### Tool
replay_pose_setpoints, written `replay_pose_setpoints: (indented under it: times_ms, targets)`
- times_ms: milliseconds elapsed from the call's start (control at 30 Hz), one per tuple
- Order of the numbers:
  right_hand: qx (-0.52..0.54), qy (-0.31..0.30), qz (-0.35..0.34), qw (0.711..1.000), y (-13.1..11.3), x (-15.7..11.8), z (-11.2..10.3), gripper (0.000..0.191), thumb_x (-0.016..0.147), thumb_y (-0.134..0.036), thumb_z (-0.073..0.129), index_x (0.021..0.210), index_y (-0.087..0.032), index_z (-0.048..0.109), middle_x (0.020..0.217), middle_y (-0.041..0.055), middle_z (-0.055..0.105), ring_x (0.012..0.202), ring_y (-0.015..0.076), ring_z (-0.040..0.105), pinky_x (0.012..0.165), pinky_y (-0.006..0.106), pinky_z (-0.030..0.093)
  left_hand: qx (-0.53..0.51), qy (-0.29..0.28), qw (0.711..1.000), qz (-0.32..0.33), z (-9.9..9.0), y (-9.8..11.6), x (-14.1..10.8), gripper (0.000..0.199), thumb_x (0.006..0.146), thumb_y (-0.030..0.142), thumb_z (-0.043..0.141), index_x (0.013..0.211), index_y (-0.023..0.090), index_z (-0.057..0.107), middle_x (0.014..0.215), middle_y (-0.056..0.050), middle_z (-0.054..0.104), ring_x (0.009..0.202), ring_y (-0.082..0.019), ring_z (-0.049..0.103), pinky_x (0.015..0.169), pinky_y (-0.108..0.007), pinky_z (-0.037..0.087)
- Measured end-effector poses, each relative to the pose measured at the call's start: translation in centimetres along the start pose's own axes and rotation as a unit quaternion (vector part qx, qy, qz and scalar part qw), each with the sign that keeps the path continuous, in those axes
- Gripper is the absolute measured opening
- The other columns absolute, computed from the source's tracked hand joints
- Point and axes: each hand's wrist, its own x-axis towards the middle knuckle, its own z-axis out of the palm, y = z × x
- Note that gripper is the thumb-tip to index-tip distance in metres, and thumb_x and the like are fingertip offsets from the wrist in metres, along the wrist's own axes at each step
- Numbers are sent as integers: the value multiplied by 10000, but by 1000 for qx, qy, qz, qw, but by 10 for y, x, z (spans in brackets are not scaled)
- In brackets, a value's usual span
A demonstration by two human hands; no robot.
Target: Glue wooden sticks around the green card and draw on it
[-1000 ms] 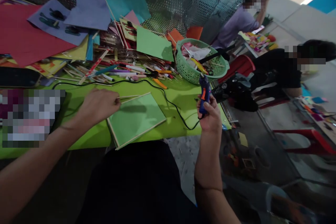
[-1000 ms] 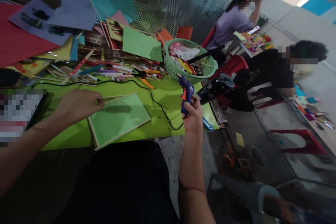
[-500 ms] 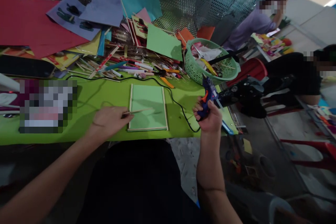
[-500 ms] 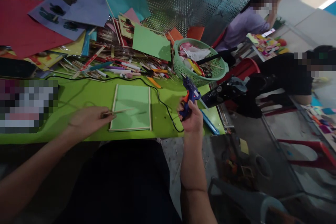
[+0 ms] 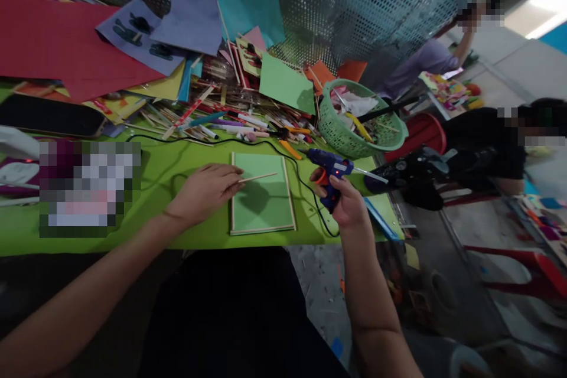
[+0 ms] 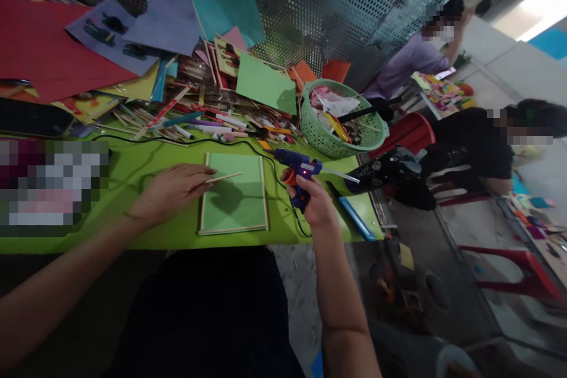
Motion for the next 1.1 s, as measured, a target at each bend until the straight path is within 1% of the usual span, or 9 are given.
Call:
replay_pose_setpoints:
  times_ms: [100, 167, 267, 333, 433, 567, 767, 900, 1100]
  targets:
    - [-24, -50, 18, 998, 4, 9, 13, 344, 798, -517, 721, 933, -201, 718, 968, 91, 756, 573, 126, 482, 527, 303, 401, -21, 0, 1000, 9, 7, -9, -7, 368, 1070, 373, 433, 1107, 206, 759, 1295, -81, 752, 1206, -237, 681, 1075, -412, 487]
    - [-43, -78, 39, 995, 6, 17, 21, 362, 816, -546, 726, 912, -198, 734, 935, 86, 771, 570, 122, 488, 530, 292, 402, -30, -6, 999, 16, 10, -11, -11, 369, 1071, 369, 436, 1086, 204, 765, 1310, -76, 749, 1269, -239, 657, 1102, -423, 475]
    - [-77, -84, 60, 992, 9, 32, 35, 364, 785, -562, 756, 860, -206, 753, 819, 67, 769, 593, 139, 549, 504, 271, 375, -34, -8, 999, 17, 12, -10, -13, 371, 1079, 383, 433, 1116, 214, 761, 1335, -59, 740, 1336, -241, 616, 1110, -427, 466]
    - [-95, -79, 66, 990, 11, 41, 44, 357, 747, -556, 779, 836, -210, 764, 816, 65, 769, 634, 157, 598, 491, 263, 361, -33, -7, 999, 17, 13, -9, -13, 366, 1082, 391, 436, 1156, 221, 752, 1349, -52, 734, 1347, -238, 609, 1106, -424, 465]
    - [-125, -83, 71, 986, 12, 52, 56, 326, 737, -523, 799, 810, -206, 772, 839, 56, 767, 601, 128, 548, 494, 257, 352, -34, -5, 999, 29, 15, -10, -13, 363, 1087, 380, 437, 1207, 212, 736, 1355, -54, 730, 1351, -241, 608, 1109, -430, 462]
    - [-208, -82, 49, 973, 14, 60, 68, 371, 766, -576, 773, 777, -205, 766, 793, 30, 736, 574, 106, 462, 536, 259, 377, -37, 2, 998, 42, 17, -11, -13, 325, 1077, 345, 473, 1200, 207, 741, 1340, -56, 735, 1340, -251, 613, 1099, -444, 470]
    - [-298, -106, 15, 949, 17, 67, 79, 379, 762, -590, 761, 783, -213, 722, 746, 18, 686, 679, 164, 555, 654, 305, 473, -34, 0, 998, 44, 19, -12, -13, 276, 1064, 323, 506, 1176, 220, 737, 1320, -55, 741, 1322, -246, 617, 1100, -430, 457]
    - [-351, -121, -12, 929, 16, 70, 82, 375, 798, -586, 725, 766, -213, 708, 693, 4, 638, 697, 184, 564, 693, 326, 482, -34, -2, 998, 43, 20, -12, -14, 290, 1077, 341, 473, 1156, 232, 730, 1322, -46, 737, 1330, -240, 607, 1107, -431, 447]
    - [-393, -130, -38, 909, 18, 74, 81, 365, 829, -577, 696, 755, -219, 704, 722, 7, 659, 745, 205, 590, 740, 339, 491, -35, 3, 998, 45, 22, -12, -14, 316, 1088, 357, 449, 1129, 222, 732, 1327, -47, 732, 1341, -250, 598, 1109, -455, 449]
